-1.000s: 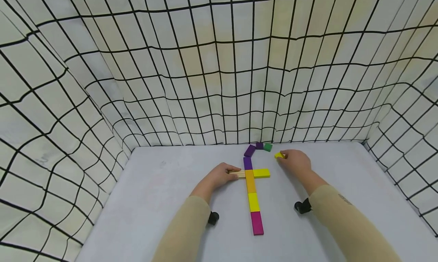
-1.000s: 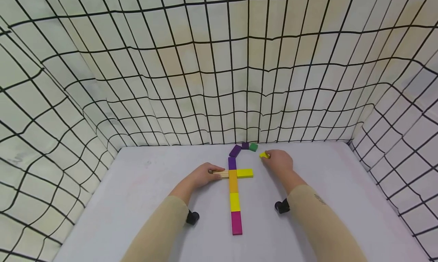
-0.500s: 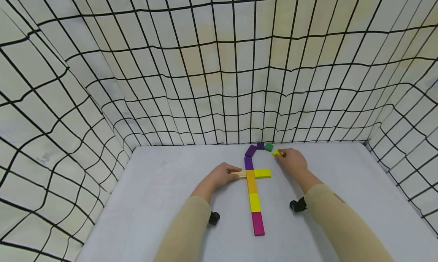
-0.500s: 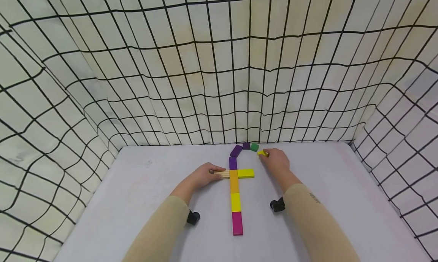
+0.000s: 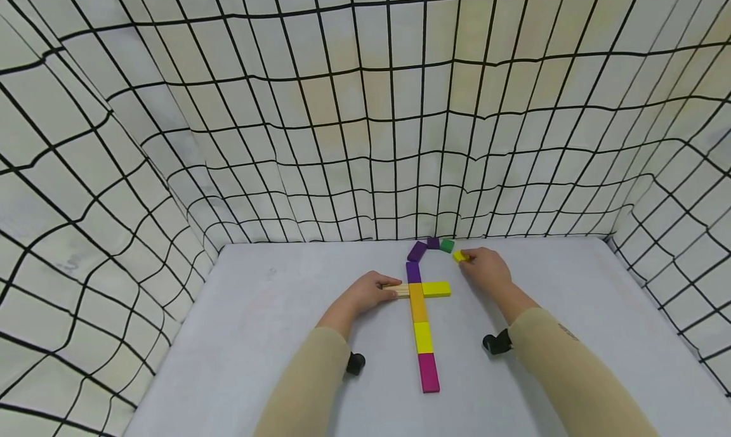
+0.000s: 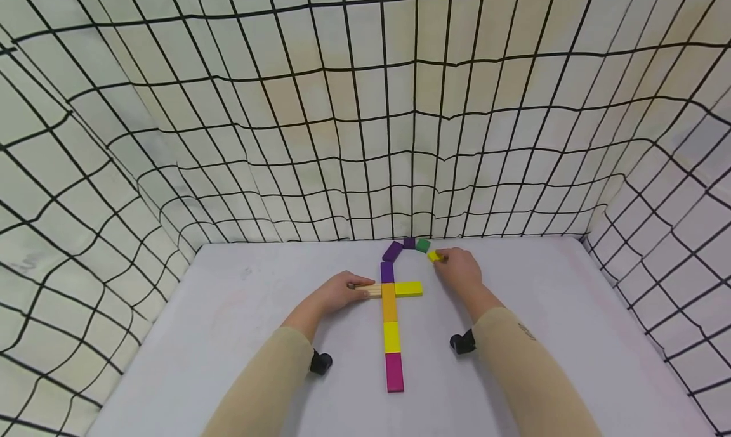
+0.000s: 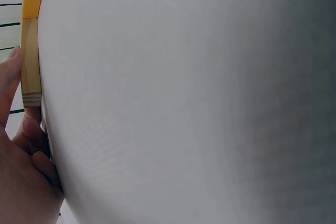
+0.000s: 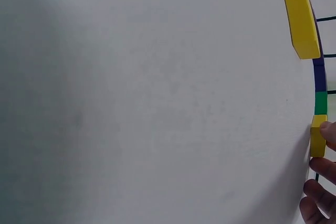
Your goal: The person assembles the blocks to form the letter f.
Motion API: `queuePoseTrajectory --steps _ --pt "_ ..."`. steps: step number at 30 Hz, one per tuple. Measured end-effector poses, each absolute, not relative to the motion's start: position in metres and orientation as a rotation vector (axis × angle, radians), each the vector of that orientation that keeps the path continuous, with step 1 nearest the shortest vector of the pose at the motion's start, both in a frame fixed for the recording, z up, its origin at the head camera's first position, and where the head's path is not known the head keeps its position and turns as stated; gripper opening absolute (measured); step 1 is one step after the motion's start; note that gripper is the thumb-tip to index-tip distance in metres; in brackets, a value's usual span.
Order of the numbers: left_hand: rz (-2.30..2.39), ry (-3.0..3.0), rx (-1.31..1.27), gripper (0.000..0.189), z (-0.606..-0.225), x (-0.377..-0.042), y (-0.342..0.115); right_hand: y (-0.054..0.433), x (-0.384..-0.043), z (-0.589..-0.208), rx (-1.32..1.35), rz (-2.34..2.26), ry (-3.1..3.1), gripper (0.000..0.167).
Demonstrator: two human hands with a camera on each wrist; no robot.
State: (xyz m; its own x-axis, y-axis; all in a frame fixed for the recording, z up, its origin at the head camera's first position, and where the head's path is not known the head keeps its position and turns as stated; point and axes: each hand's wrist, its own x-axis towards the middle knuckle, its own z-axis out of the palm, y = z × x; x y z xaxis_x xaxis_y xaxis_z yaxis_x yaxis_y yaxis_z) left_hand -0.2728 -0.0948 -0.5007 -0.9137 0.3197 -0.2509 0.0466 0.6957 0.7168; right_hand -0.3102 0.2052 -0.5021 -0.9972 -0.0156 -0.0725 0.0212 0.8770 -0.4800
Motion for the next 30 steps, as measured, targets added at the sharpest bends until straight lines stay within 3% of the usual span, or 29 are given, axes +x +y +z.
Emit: queuePoseTrajectory --steps 30 --pt "1.073 2.544 0.257 0.037 -0.5 -0.2726 -0.0953 0.2025 -0.3173 -0.5091 -0.019 -0.77 3.021 0.04"
